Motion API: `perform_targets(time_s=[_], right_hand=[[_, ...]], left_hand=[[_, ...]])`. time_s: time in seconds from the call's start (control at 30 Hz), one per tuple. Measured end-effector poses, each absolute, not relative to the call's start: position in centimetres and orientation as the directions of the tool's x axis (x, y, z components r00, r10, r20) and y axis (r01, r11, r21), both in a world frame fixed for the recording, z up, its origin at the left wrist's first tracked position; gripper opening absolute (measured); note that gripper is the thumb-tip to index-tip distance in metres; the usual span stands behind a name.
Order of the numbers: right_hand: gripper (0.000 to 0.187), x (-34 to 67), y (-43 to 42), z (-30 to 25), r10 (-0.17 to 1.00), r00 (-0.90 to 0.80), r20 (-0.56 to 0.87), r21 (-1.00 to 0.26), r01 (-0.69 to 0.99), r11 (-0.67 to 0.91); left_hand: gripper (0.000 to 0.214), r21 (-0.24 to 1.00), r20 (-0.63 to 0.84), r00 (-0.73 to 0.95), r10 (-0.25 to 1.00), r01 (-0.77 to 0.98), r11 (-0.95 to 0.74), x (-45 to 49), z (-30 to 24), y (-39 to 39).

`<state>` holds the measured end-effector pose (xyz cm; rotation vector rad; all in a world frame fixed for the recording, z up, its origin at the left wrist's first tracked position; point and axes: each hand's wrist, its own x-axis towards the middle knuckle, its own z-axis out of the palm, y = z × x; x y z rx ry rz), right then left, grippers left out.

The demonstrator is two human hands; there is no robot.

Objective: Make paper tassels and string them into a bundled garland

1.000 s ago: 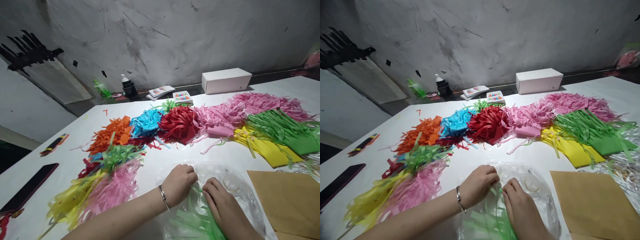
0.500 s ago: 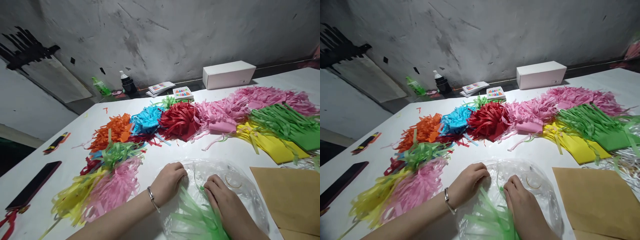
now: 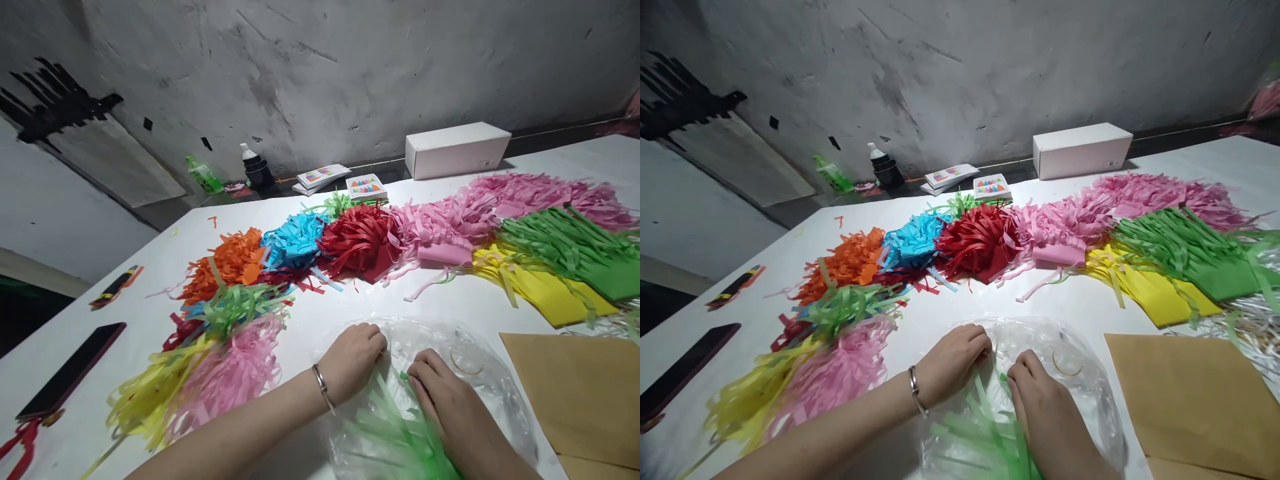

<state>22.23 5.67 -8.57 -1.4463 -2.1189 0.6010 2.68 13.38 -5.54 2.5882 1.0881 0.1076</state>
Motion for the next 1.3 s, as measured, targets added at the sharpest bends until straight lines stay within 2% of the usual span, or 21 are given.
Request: perform_targets(time_s=[0.1, 0.13, 0.2, 0.27, 0.3, 0.33, 0.4, 0.43, 0.5, 0.7, 0.8, 1.3], right_hand=[[0.027, 22.3, 5.6, -8.4, 0.937, -0.305, 0.171, -0.62, 0.706, 0.343], [0.026, 22.3, 5.6, -8.3, 0.938, -0.292, 0.186, -0.632, 0.696, 0.341], [0.024, 22.3, 5.5, -8.0, 0.935, -0.262, 0.24, -0.658, 0.664, 0.355], [0.021, 22.3, 5.3, -7.7, 0.92, -0.237, 0.312, -0.679, 0.621, 0.391], [0.02, 22.3, 5.2, -7.5, 0.909, -0.229, 0.347, -0.686, 0.599, 0.413], [0.019, 22.3, 5.1, -7.3, 0.899, -0.224, 0.376, -0.691, 0.578, 0.433], [0.016, 22.4, 4.9, -7.0, 0.883, -0.225, 0.411, -0.703, 0.539, 0.464], [0.016, 22.4, 4.8, -6.8, 0.877, -0.229, 0.423, -0.708, 0.521, 0.477], [0.015, 22.4, 4.7, -6.5, 0.866, -0.229, 0.445, -0.715, 0.49, 0.498], [0.015, 21.8, 4.3, -5.9, 0.831, -0.226, 0.508, -0.704, 0.448, 0.552], [0.015, 21.4, 4.4, -5.9, 0.806, -0.222, 0.549, -0.68, 0.442, 0.585], [0.015, 21.3, 4.2, -6.7, 0.806, -0.239, 0.541, -0.656, 0.48, 0.582]], left_hand=[[0.019, 0.378, -0.022, 0.689, 0.724, 0.676, -0.632, 2.3, -5.0, 13.2], [0.019, 0.426, -0.002, 0.675, 0.738, 0.668, -0.61, 2.2, -4.7, 13.1], [0.016, 0.608, 0.038, 0.624, 0.78, 0.606, -0.514, 2.0, -3.9, 12.7], [0.01, 0.854, 0.005, 0.556, 0.831, 0.431, -0.293, 1.9, -3.2, 12.1], [0.012, 0.943, -0.061, 0.523, 0.85, 0.309, -0.123, 2.0, -3.1, 11.6], [0.018, 0.98, -0.146, 0.495, 0.857, 0.19, 0.058, 2.1, -3.0, 11.2], [0.031, 0.93, -0.319, 0.439, 0.84, -0.027, 0.367, 2.5, -3.2, 10.1], [0.035, 0.881, -0.381, 0.407, 0.83, -0.112, 0.46, 2.7, -3.3, 9.6], [0.039, 0.815, -0.434, 0.362, 0.825, -0.233, 0.531, 3.2, -3.7, 8.7], [0.039, 0.741, -0.43, 0.38, 0.819, -0.37, 0.56, 4.0, -4.3, 7.9], [0.04, 0.735, -0.427, 0.4, 0.811, -0.369, 0.569, 4.2, -4.3, 7.9], [0.046, 0.712, -0.48, 0.406, 0.777, -0.336, 0.616, 4.4, -4.7, 7.7]])
